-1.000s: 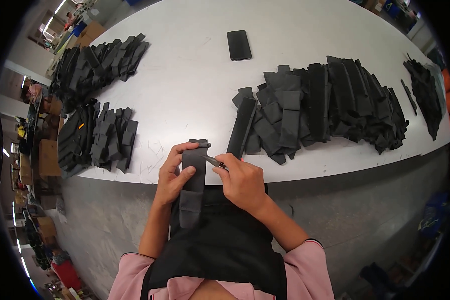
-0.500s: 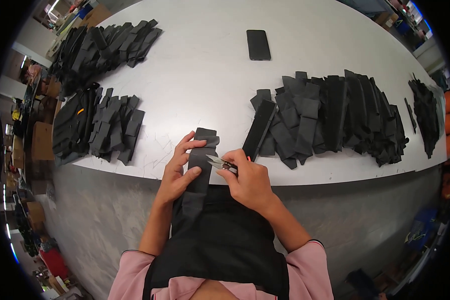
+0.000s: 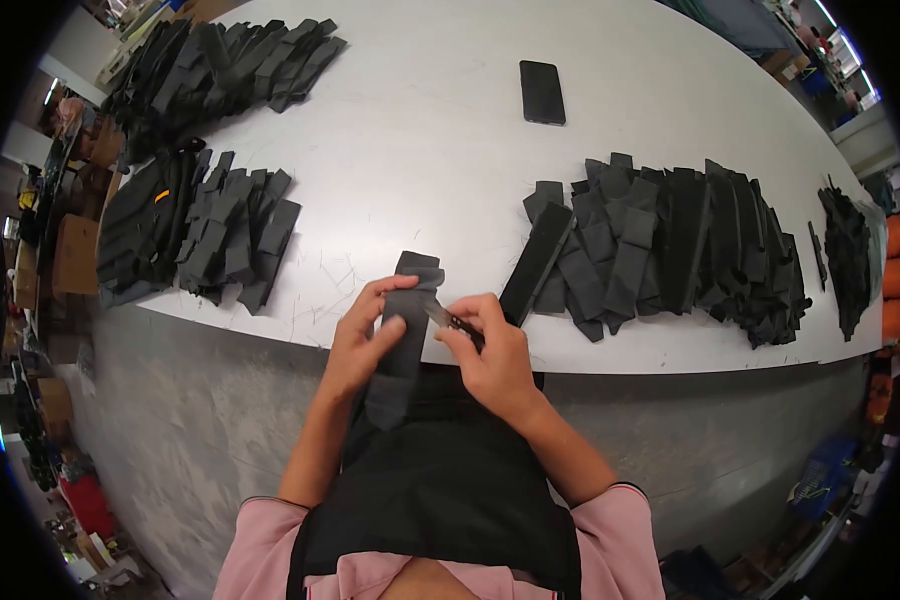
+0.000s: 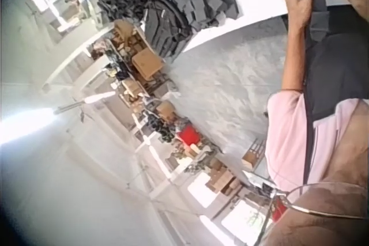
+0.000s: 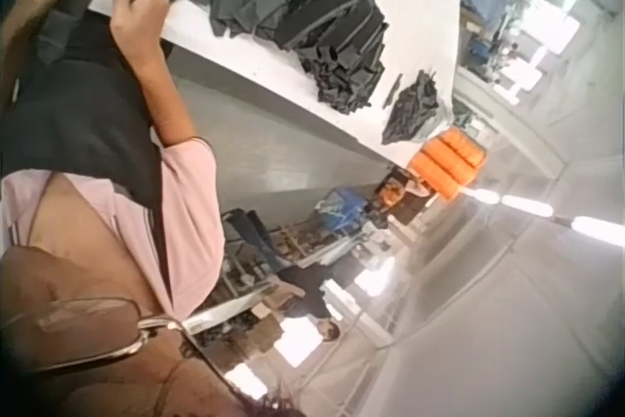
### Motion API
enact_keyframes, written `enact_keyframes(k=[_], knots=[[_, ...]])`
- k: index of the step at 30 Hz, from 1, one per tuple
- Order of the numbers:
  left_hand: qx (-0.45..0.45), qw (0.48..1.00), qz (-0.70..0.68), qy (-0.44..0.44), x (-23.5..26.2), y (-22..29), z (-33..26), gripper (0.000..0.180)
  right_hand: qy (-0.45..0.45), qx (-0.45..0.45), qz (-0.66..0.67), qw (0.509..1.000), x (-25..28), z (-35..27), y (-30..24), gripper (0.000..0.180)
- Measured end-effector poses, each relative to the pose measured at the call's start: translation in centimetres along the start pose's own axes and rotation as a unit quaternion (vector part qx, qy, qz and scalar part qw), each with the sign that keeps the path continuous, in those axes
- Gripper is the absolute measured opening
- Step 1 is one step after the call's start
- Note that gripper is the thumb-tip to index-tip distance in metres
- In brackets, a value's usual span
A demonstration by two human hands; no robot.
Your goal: Trimming excess material from small black fabric pieces using handheld snips.
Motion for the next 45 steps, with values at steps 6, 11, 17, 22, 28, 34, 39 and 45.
enact_keyframes(k=[6, 11, 17, 22, 28, 34, 39, 45], knots=[[0.244, 0.938, -0.169, 0.176, 1.3, -4.3, -0.2, 0.026, -0.035, -0.104, 0.123, 0.986, -1.0, -0.5, 1.8, 0.029], [0.29, 0.912, -0.214, 0.197, 1.3, -5.3, 0.5, 0.028, -0.082, 0.137, -0.04, 0.986, -3.4, -1.8, -3.7, 0.024], [0.271, 0.914, -0.231, 0.196, 1.6, -6.2, 0.0, 0.044, 0.012, 0.174, -0.093, 0.98, -3.1, -0.6, -2.8, 0.005], [0.058, 0.979, -0.172, 0.097, 0.7, -1.6, -0.8, 0.051, -0.05, -0.115, 0.133, 0.983, -3.1, 0.6, 2.6, 0.016], [0.211, 0.971, -0.108, 0.027, -0.2, -3.7, -2.4, 0.02, -0.061, -0.204, 0.229, 0.95, -3.3, 1.2, 2.5, 0.015], [0.252, 0.934, -0.212, 0.14, 0.1, -3.4, -2.4, 0.015, 0.116, 0.066, -0.074, 0.988, 0.0, 0.1, -0.9, 0.019], [0.267, 0.93, -0.208, 0.142, -0.2, -3.4, -2.3, 0.016, 0.096, 0.177, -0.226, 0.953, -0.5, -0.2, -2.6, 0.025], [0.295, 0.917, -0.219, 0.154, -0.6, -2.6, -2.2, 0.014, 0.118, 0.235, -0.281, 0.923, -1.0, -0.3, -2.5, 0.023]])
Point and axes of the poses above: each hand's wrist, its own z-axis towards the middle knuckle, its own x-axis out of the back of the hand, y = z × x, the point moved 6 cm from there along z, towards the middle knuckle, and after that the axes turned 3 degrees about -x, right-handed, at the moved point
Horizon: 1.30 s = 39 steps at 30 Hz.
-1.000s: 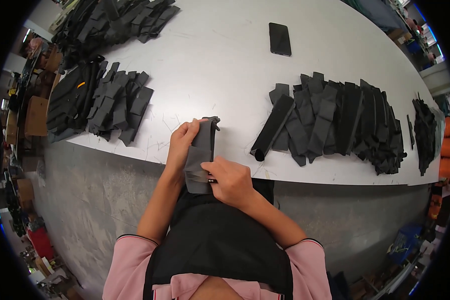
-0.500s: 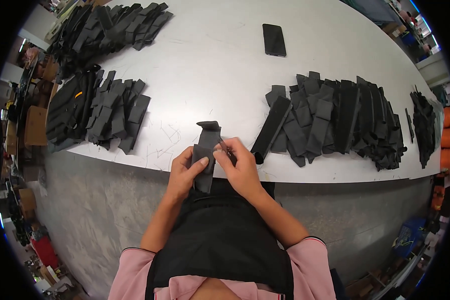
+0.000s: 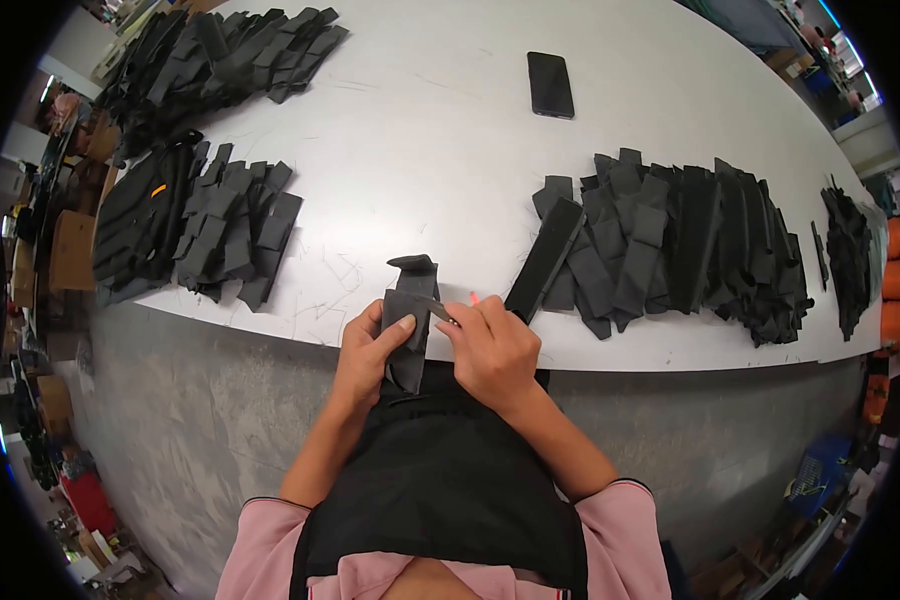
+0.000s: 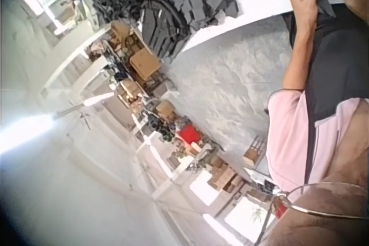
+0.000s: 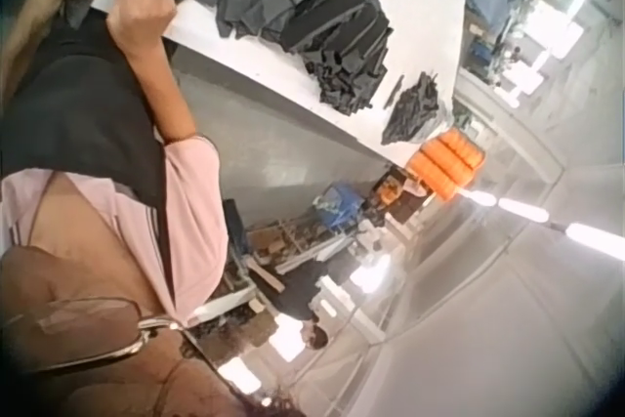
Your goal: Trimming excess material from small black fabric pieces using handheld snips.
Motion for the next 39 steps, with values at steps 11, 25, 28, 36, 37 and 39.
enact_keyframes(k=[11, 25, 28, 36, 37, 39], knots=[[0.062, 0.996, -0.052, -0.045, 0.9, -1.4, 0.3, 0.019, -0.196, -0.11, 0.164, 0.961, -2.0, 0.5, 0.2, 0.031], [-0.027, 0.997, 0.061, -0.043, 0.6, -1.5, -0.3, 0.028, -0.149, -0.458, 0.521, 0.704, -7.7, -0.3, 3.2, 0.021], [-0.131, 0.966, 0.224, 0.006, 1.6, -1.2, -0.1, 0.021, -0.101, -0.45, 0.462, 0.757, -6.8, -1.9, 4.1, 0.013], [-0.056, 0.995, -0.021, 0.075, 3.1, -1.2, 0.7, 0.013, -0.138, -0.249, 0.217, 0.934, -1.8, -4.3, 2.5, 0.024], [-0.055, 0.996, -0.021, 0.074, 2.8, -0.8, 0.6, 0.013, -0.138, -0.251, 0.216, 0.934, -1.6, -4.3, 2.5, 0.024], [-0.007, 0.992, -0.099, 0.072, 2.2, -0.1, 0.3, 0.012, -0.158, -0.236, 0.242, 0.928, -1.8, -4.3, 2.2, 0.024]])
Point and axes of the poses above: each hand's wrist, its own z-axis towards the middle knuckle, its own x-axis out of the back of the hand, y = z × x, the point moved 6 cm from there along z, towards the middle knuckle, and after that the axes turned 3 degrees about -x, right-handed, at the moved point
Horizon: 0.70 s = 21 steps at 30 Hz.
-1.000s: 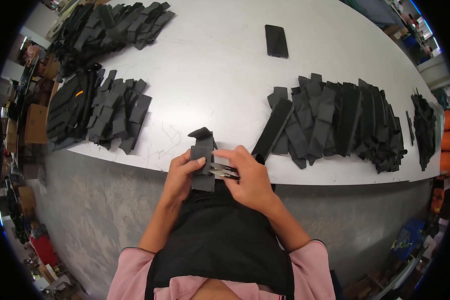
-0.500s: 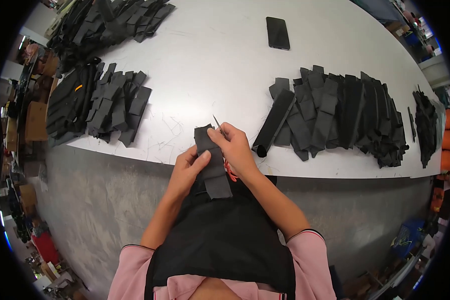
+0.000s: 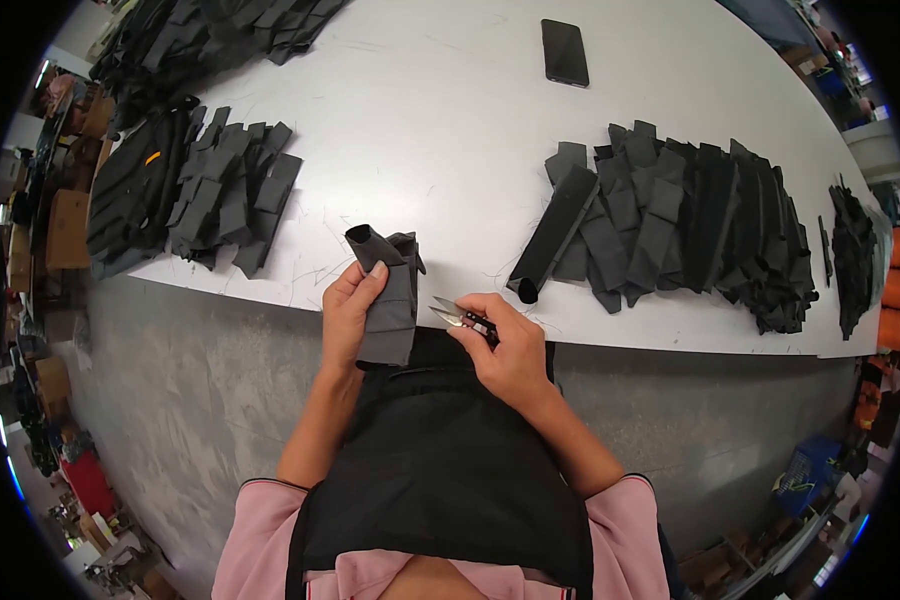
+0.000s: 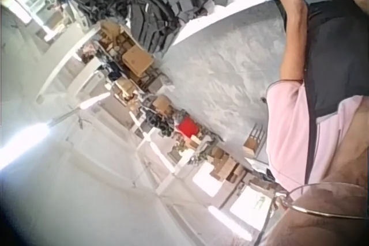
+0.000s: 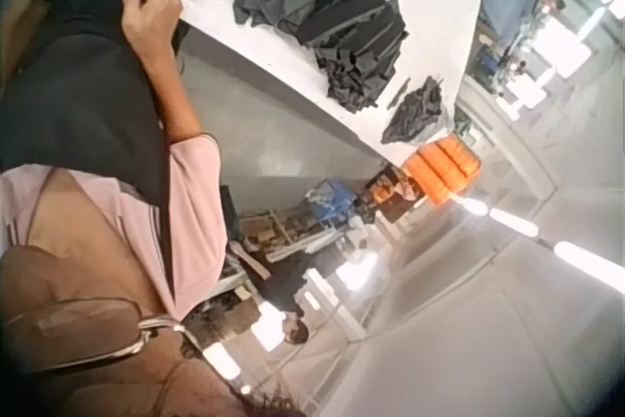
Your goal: Trimming excess material from small black fabric pieces using handheld snips.
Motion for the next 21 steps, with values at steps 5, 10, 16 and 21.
enact_keyframes(k=[5, 10, 16, 21], knots=[[-0.004, 1.0, 0.002, -0.021, 0.2, -0.5, -0.1, 0.015, -0.012, 0.016, 0.047, 0.999, -0.4, 0.5, -1.2, 0.024], [-0.029, 0.999, 0.044, 0.001, 0.5, -0.6, -0.3, 0.016, 0.004, 0.075, -0.054, 0.996, -0.5, 0.7, -3.1, 0.022], [-0.047, 0.997, 0.06, 0.0, 0.9, -0.7, -0.3, 0.018, 0.065, 0.233, -0.24, 0.94, -0.5, 0.1, -5.0, 0.024], [-0.066, 0.996, 0.059, 0.01, 0.3, -0.2, -0.5, 0.015, 0.065, 0.069, -0.053, 0.994, -0.3, -0.1, -2.7, 0.021]])
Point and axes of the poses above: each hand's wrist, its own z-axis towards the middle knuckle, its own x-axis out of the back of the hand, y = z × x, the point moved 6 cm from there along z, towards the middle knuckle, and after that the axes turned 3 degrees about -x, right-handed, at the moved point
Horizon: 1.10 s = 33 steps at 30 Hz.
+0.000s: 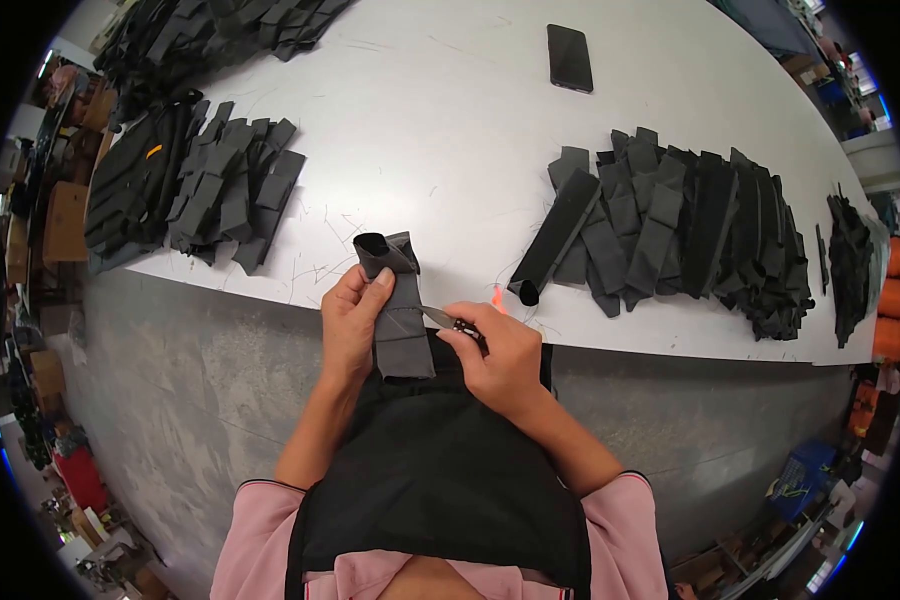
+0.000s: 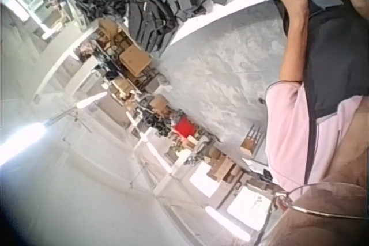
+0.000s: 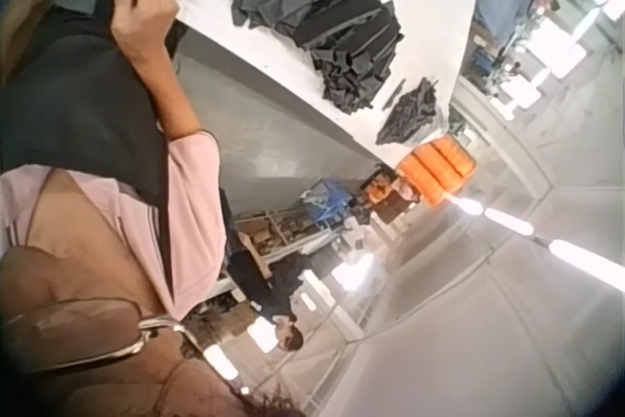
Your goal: Trimming excess material from small black fabric pieces using handheld snips.
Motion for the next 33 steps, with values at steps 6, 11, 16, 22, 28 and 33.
enact_keyframes(k=[6, 11, 16, 22, 28, 33], knots=[[-0.017, 0.999, 0.029, -0.015, 0.5, 0.3, 0.0, 0.014, -0.014, 0.167, -0.143, 0.975, 0.0, 0.5, -2.6, 0.018], [-0.009, 0.999, 0.039, -0.011, 0.1, 0.8, -0.1, 0.015, -0.065, 0.199, -0.211, 0.955, 0.1, 1.0, -4.6, 0.018], [-0.003, 0.997, 0.061, -0.039, 0.4, 0.4, -0.1, 0.015, -0.133, 0.234, -0.251, 0.93, -0.5, 1.0, -4.7, 0.021], [0.002, 0.998, 0.046, -0.048, -0.2, 0.6, -0.3, 0.015, -0.224, -0.118, 0.28, 0.926, -0.4, 1.1, -1.6, 0.022], [-0.006, 0.997, 0.052, -0.054, 0.3, 0.3, -0.2, 0.015, -0.153, 0.12, -0.126, 0.973, 0.2, 1.5, -4.1, 0.026], [0.002, 0.998, 0.037, -0.053, 0.0, 0.3, -0.3, 0.015, -0.156, 0.187, -0.178, 0.953, -0.3, 1.1, -4.5, 0.029]])
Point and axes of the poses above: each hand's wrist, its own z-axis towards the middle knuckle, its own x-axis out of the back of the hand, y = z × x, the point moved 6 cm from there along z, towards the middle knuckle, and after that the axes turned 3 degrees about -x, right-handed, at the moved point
